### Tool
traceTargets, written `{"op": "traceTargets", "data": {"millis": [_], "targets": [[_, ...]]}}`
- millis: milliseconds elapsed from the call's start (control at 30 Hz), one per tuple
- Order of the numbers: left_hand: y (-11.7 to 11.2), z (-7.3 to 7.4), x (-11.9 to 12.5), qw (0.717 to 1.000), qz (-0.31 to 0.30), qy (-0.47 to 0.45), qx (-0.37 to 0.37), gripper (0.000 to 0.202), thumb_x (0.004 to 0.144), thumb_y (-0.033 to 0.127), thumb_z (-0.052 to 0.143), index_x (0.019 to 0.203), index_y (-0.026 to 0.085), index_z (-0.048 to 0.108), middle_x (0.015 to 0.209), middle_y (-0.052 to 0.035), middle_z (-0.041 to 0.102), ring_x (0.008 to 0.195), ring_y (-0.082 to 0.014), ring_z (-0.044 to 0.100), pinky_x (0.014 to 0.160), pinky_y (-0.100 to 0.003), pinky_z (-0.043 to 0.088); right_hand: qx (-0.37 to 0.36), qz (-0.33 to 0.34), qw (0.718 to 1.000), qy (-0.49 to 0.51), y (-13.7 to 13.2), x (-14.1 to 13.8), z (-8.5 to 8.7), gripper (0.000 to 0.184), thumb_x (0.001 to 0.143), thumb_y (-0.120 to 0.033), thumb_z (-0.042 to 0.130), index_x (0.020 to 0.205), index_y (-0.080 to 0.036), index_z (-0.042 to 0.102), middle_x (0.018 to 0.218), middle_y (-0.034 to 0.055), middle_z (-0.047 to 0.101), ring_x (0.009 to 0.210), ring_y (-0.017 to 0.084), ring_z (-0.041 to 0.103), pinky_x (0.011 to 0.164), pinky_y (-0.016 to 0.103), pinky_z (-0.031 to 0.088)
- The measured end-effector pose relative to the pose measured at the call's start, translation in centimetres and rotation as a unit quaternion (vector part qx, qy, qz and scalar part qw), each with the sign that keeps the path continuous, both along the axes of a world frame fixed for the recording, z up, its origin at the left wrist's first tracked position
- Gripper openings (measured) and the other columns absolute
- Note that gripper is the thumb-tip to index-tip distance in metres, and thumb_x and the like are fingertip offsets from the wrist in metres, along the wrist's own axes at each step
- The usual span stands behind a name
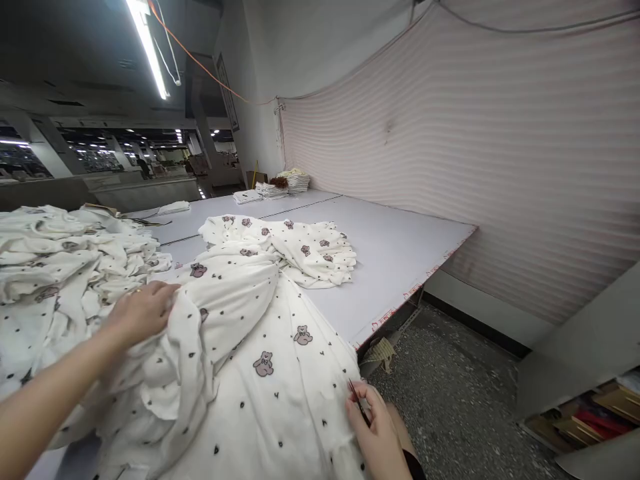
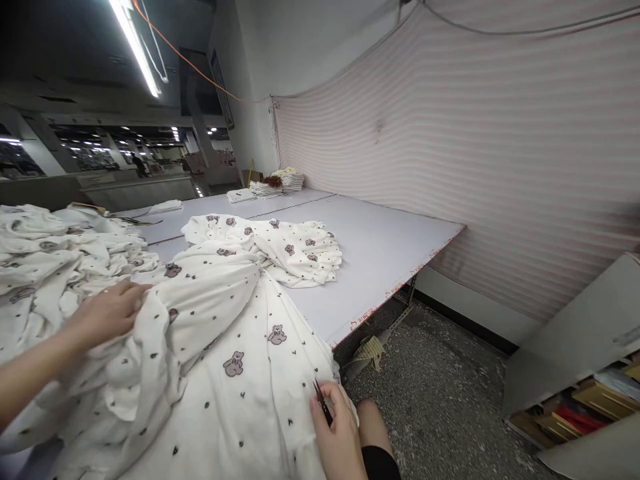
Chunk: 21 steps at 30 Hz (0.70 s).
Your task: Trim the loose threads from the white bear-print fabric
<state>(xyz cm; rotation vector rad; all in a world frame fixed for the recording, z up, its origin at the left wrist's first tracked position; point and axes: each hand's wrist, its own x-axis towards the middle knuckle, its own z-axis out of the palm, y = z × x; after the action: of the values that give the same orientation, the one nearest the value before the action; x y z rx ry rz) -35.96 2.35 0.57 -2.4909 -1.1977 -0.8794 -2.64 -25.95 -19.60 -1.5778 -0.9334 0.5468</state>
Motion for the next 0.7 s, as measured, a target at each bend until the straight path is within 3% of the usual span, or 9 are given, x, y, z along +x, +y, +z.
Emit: {"op": "traceTargets", "data": {"millis": [33,100,133,200,267,367,467,567,700], "targets": [[-1.4,-1.3,0.8,1.000,0.017,0.007,0.007,0.029,0.075,0.029,0.055,0.094,0.016,0.071,0.096,-0.0229,0.068,0.105,-0.0556,0.055,0.085,-0.083,0.023,0.003,-0.005,1.000,-0.012,0.6,-0.1,0.6,0.027,0.084,-0.046,0.056,0.084,-0.019,0.061,0.103,0.0105,0.068,0.104,0.023,0.062,0.089,0.029,0.050],[-4.9,-3.2,2.8,0.997,0.045,0.030,0.060,0.041,0.084,0.016,0.039,0.118,0.020,0.062,0.129,-0.0176,0.057,0.132,-0.0486,0.033,0.098,-0.080,0.002,-0.005,-0.024,0.999,-0.036,2.0,-0.1,1.8,0.031,0.087,-0.047,0.050,0.092,-0.018,0.062,0.110,0.0128,0.067,0.107,0.024,0.062,0.090,0.031,0.050],[-6.6,-3.9,3.9,0.997,0.006,0.057,0.057,0.046,0.087,0.011,0.036,0.127,0.023,0.055,0.139,-0.0112,0.051,0.138,-0.0399,0.027,0.106,-0.072,-0.003,-0.014,-0.030,0.998,-0.044,2.8,-0.2,2.4,0.034,0.090,-0.047,0.046,0.096,-0.018,0.062,0.108,0.0128,0.069,0.099,0.024,0.066,0.085,0.031,0.052],[-9.3,-5.4,6.0,0.983,-0.142,0.114,0.023,0.051,0.088,0.006,0.033,0.127,0.030,0.054,0.138,-0.0018,0.054,0.138,-0.0283,0.033,0.112,-0.063,-0.001,-0.030,-0.028,0.998,-0.055,4.5,-0.6,3.3,0.038,0.094,-0.046,0.038,0.101,-0.018,0.062,0.094,0.0105,0.073,0.074,0.021,0.070,0.066,0.029,0.056],[-10.0,-7.8,7.7,0.969,-0.180,0.160,-0.058,0.045,0.091,0.020,0.041,0.132,0.034,0.050,0.143,-0.0020,0.048,0.139,-0.0318,0.028,0.110,-0.066,-0.004,-0.036,-0.018,0.997,-0.070,6.1,-1.4,3.6,0.037,0.094,-0.044,0.037,0.105,-0.018,0.062,0.090,0.0094,0.075,0.068,0.021,0.071,0.059,0.028,0.055],[-7.7,-12.8,9.7,0.985,-0.107,0.098,-0.094,0.053,0.078,0.048,0.062,0.127,0.030,0.056,0.150,-0.0093,0.036,0.139,-0.0419,0.023,0.109,-0.064,0.014,-0.043,-0.020,0.988,-0.146,8.0,-2.7,2.4,0.034,0.093,-0.036,0.040,0.115,-0.021,0.060,0.113,0.0118,0.070,0.097,0.028,0.069,0.073,0.034,0.055],[-3.7,-16.9,11.5,0.994,-0.034,0.032,-0.095,0.058,0.069,0.045,0.069,0.122,0.025,0.060,0.145,-0.0114,0.043,0.132,-0.0401,0.035,0.108,-0.054,0.027,-0.076,-0.042,0.958,-0.274,9.7,-3.3,0.5,0.033,0.092,-0.024,0.035,0.115,-0.022,0.058,0.124,0.0118,0.064,0.095,0.029,0.069,0.068,0.035,0.053],[-0.2,-18.4,13.4,0.994,0.006,0.010,-0.106,0.057,0.065,0.044,0.070,0.117,0.022,0.063,0.134,-0.0131,0.053,0.124,-0.0421,0.044,0.105,-0.055,0.031,-0.111,-0.034,0.938,-0.326,11.9,-2.7,0.2,0.031,0.090,-0.019,0.036,0.112,-0.023,0.058,0.119,0.0101,0.065,0.083,0.027,0.071,0.057,0.031,0.049],[3.8,-18.1,15.4,0.989,0.021,-0.019,-0.145,0.051,0.067,0.043,0.070,0.111,0.019,0.066,0.123,-0.0141,0.058,0.119,-0.0440,0.047,0.102,-0.055,0.035,-0.155,0.049,0.929,-0.333,15.5,-0.6,2.7,0.025,0.093,-0.020,0.035,0.100,-0.025,0.059,0.101,0.0062,0.069,0.076,0.023,0.070,0.058,0.027,0.044]]}}
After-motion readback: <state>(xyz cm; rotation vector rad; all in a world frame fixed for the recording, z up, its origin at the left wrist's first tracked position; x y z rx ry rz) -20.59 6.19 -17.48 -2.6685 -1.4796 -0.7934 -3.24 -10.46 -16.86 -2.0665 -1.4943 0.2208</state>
